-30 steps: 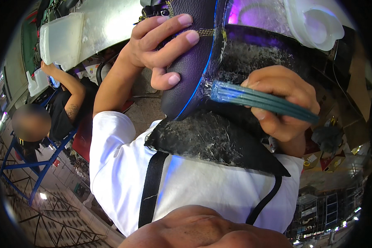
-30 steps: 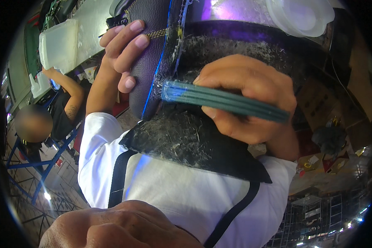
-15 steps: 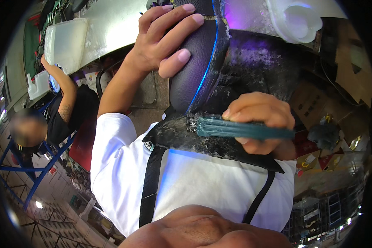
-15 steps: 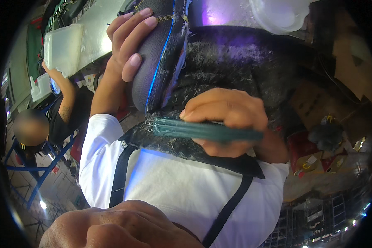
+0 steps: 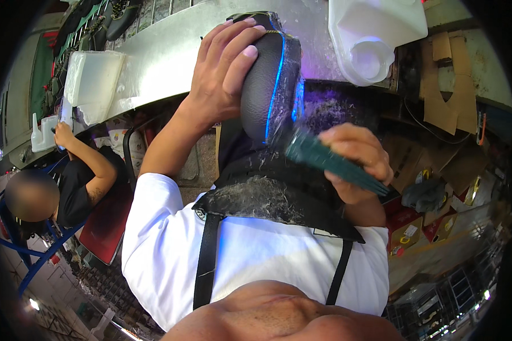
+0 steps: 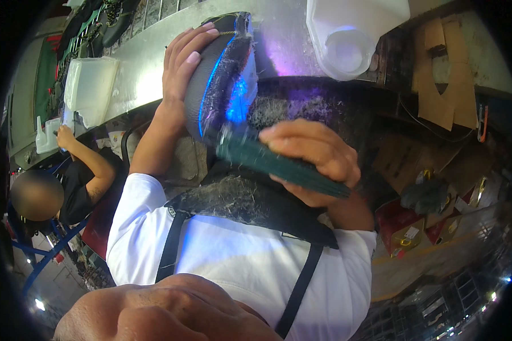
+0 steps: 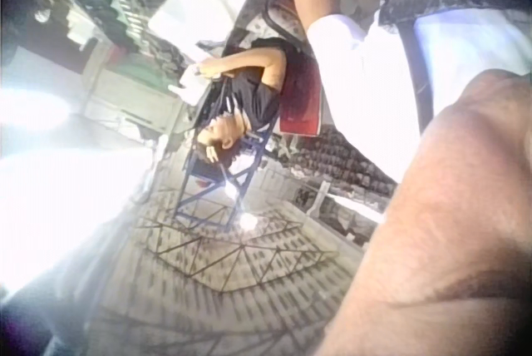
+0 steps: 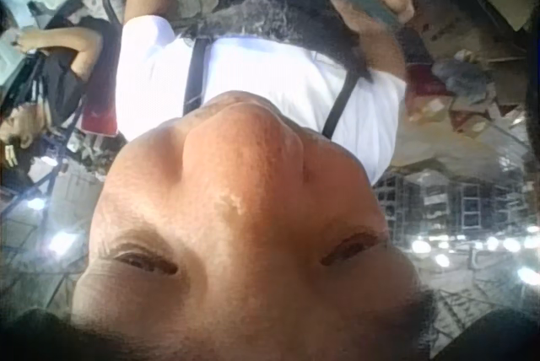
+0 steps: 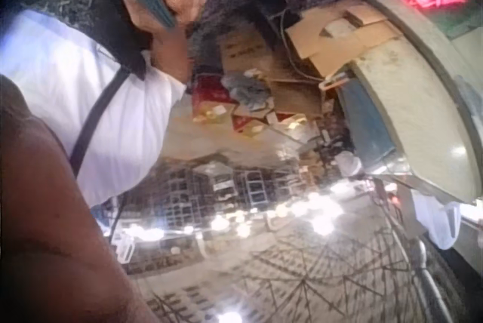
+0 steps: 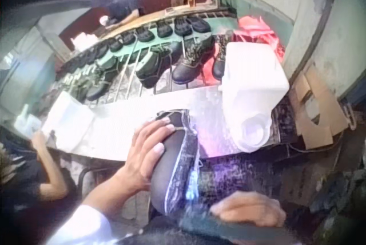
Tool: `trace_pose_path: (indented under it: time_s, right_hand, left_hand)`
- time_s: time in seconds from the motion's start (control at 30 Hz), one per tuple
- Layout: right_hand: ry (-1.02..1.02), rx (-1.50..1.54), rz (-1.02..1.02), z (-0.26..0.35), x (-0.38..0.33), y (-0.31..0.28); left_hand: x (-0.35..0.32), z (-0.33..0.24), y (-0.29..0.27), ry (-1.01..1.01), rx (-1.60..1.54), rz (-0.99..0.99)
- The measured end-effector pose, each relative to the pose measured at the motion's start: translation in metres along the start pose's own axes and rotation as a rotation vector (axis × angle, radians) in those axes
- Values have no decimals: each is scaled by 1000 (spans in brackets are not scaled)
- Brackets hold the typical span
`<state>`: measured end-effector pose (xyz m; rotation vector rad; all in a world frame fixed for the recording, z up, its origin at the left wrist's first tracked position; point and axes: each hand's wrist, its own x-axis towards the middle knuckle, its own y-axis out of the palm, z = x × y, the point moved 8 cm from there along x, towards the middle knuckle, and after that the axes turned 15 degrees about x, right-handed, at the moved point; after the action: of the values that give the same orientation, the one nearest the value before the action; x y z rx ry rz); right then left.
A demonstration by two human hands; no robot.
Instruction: The person scrubs the sole and sides of a black shoe with a brush, repeatedly dipping the brush into a white container of liquid. They rotate the shoe to clean different areas and continue scrubbing throughout the clip.
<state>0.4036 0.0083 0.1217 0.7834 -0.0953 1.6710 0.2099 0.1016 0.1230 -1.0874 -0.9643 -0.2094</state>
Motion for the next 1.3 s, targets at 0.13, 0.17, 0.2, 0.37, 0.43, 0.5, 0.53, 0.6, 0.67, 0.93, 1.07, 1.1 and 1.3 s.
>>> trace_pose_path:
  time_s: [0.13,0.17,0.2,0.37,0.43,0.5,0.53,0.6,0.67,0.93,1.07,1.1,1.3]
  right_hand:
    - [191,376,45,-5,34,-23]
    - [375,549,-140,-12,42,-33]
    - [351,465,-253,-14,50,-43]
    - [444,277,-234,-23,77,-45]
    - [472,188,-166,-7,79,-41]
    - [442,149,-57,3,83,-33]
    - [428,160,6,8,86,-28]
    - [305,22,104,20,90,-25]
    - [192,-112,208,27,89,-25]
    - [-77,-283,404,57,99,-10]
    - [-91,-404,514,71,114,-6]
    - [-77,-442,530,74,119,-6]
    - [-85,-614,705,92,142,-2]
  left_hand:
    - [2,7,-7,-56,-13,14]
    - [4,8,-7,-74,-19,15]
    - [5,8,-5,-50,-13,23]
    - [7,4,-5,-1,12,26]
    - [9,4,-2,15,5,16]
    - [11,4,-1,19,6,17]
    - [11,4,-2,17,12,23]
    - [13,2,-2,15,24,34]
    - [17,1,-3,2,13,62]
    - [30,1,2,-14,28,144]
    - [41,5,2,-32,43,205]
    - [45,5,0,-46,44,232]
    - [65,9,-7,-182,40,376]
